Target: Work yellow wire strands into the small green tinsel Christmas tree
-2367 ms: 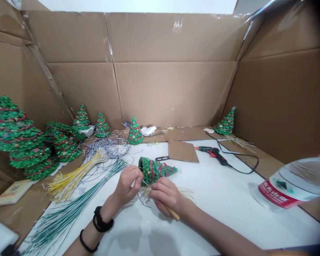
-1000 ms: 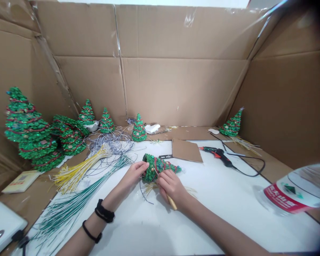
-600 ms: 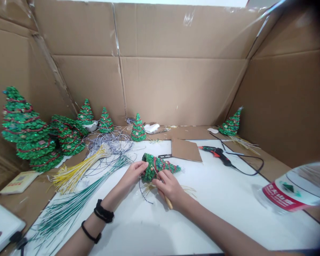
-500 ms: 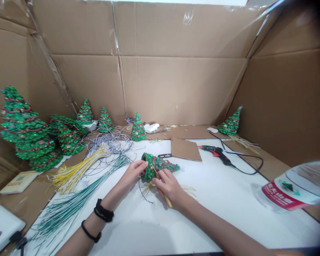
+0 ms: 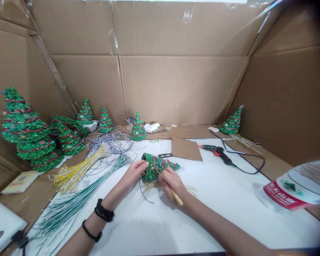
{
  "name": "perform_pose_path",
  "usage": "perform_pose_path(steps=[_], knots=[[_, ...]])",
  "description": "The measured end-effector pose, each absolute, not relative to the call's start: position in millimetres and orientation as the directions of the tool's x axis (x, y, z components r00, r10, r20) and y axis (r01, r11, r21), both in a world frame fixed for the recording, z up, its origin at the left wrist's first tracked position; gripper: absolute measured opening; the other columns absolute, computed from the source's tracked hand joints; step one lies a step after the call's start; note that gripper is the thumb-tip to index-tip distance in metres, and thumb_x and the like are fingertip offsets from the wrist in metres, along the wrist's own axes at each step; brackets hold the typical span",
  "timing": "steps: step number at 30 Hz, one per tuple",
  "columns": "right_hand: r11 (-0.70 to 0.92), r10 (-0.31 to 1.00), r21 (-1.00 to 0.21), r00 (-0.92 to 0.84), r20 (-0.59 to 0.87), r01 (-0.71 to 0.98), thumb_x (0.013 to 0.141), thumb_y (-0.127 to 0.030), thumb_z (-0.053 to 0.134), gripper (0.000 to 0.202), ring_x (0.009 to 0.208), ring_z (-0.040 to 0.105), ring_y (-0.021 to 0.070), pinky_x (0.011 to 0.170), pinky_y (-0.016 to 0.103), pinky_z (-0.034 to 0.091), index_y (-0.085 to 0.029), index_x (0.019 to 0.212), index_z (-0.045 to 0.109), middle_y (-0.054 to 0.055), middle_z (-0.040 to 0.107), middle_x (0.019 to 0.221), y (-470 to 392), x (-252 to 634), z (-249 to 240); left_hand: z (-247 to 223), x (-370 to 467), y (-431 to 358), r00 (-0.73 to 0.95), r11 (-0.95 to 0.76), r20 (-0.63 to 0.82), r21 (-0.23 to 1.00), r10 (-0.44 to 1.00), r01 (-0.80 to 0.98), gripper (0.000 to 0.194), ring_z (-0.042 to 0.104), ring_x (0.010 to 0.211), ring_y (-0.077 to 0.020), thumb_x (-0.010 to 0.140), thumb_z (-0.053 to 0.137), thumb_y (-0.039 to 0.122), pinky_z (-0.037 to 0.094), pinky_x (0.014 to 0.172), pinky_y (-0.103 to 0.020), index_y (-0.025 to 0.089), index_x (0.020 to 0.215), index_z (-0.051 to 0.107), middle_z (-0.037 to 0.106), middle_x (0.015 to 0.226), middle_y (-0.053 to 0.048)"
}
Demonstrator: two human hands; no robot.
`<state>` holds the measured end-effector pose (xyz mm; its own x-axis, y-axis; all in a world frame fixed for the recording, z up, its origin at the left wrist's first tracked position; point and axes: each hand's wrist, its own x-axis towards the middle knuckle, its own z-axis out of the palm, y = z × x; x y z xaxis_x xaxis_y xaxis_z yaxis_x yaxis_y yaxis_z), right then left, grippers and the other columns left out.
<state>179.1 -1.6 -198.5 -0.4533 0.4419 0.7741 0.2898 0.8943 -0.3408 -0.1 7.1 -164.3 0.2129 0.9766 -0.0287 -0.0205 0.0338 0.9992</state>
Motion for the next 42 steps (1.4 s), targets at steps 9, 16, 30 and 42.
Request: perform_pose_path(steps=[9,16,30,42], knots=[[0.889,0.450,-0.335,-0.471,0.759,0.311,0.081,-0.007,0.032,0.016,0.065,0.037,0.0174,0.059,0.030,0.033,-0.021,0.079,0.040,0.002,0.044,0.067,-0.8,178.6,-196.4,-163.3,0.4,7.3,0.217,0.013,-0.013,1.000,0.976,0.001,0.033,0.036,0.060,-0.0108,0.072,0.060,0.047,0.029,0.056,-0.023,0.016,0.066,0.052,0.042,0.061,0.003],[0.914,0.393,-0.250,-0.545,0.740,0.319,0.083,-0.007,0.031,0.017,0.064,0.034,0.0171,0.058,0.030,0.031,-0.020,0.081,0.042,0.002,0.041,0.067,5.2,180.7,-201.1,-161.6,1.1,6.2,0.209,0.023,-0.017,0.999,0.978,-0.028,0.029,0.039,0.063,-0.0115,0.072,0.062,0.044,0.030,0.058,-0.023,0.016,0.070,0.054,0.045,0.065,0.002],[0.888,0.459,-0.380,-0.481,0.747,0.257,0.086,-0.016,0.029,0.017,0.063,0.037,0.0176,0.059,0.031,0.033,-0.021,0.075,0.040,0.002,0.043,0.065,2.1,182.0,-195.3,-163.4,1.7,7.1,0.210,0.030,-0.031,1.000,0.977,0.006,0.032,0.039,0.063,-0.0118,0.071,0.061,0.047,0.031,0.058,-0.023,0.017,0.068,0.053,0.046,0.065,0.002],[0.887,0.444,-0.281,-0.509,0.737,0.366,0.085,-0.013,0.029,0.018,0.065,0.035,0.0177,0.060,0.032,0.029,-0.020,0.074,0.042,0.002,0.040,0.067,0.0,175.2,-204.1,-158.1,0.7,4.8,0.171,0.045,-0.047,0.999,0.984,0.016,0.031,0.044,0.068,-0.0138,0.067,0.063,0.047,0.033,0.061,-0.024,0.017,0.068,0.055,0.049,0.067,0.001]])
